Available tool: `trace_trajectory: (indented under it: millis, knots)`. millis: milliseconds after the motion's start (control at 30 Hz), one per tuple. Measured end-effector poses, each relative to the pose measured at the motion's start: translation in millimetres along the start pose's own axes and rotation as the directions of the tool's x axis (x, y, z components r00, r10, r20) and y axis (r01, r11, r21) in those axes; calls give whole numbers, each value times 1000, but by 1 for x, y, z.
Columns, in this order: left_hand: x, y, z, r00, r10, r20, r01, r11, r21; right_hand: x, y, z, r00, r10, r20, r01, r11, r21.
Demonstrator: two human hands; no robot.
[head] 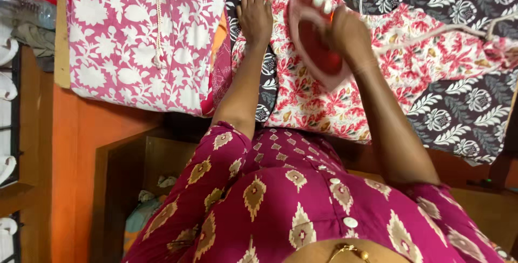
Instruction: The person irons a floral-patterned dress laid out on a table. They repeatedly smooth the fabric with their hands and use a red electric iron to press the front, sleeves, and hem. The person adjusts the garment several times to align the pattern and ensure even coverage.
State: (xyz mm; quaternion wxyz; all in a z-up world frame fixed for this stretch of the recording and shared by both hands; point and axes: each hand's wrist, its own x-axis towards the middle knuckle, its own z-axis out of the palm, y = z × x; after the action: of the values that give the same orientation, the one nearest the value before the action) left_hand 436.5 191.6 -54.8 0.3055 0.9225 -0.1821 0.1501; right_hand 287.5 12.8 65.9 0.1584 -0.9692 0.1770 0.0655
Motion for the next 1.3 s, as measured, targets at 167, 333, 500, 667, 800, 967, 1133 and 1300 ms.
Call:
trace_trajectory:
  millis: [167,333,500,667,800,967,1133,1300]
  knots:
    - [-1,-4,12,999,-26,32,25,999,23,-116,-26,-3,964,38,262,-32,999,-29]
    - [0,-9,25,1000,-4,-10,5,999,44,-113,-23,9,999,-26,-22,24,997,-78]
    - [-4,-10,27,999,-7,-33,8,1000,20,20,2,32,918,-78,-388,7,983,-182]
    - [-4,-14,27,993,55,-109,-54,999,6,69,7,32,928,131,-349,-117,991,61]
    - [0,-15,29,1000,-6,-12,6,1000,-10,1,16,33,934,38,-355,-68,995,-72]
    - [1,-15,38,1000,-18,-3,18,999,33,-35,21,23,957,209,-200,-216,976,-14]
    - [-1,-19,44,1000,-6,-26,7,999,36,42,29,11,965,184,-188,-179,983,44]
    - [3,-13,34,999,-44,31,43,998,55,29,32,13,962,-158,-224,133,984,-121]
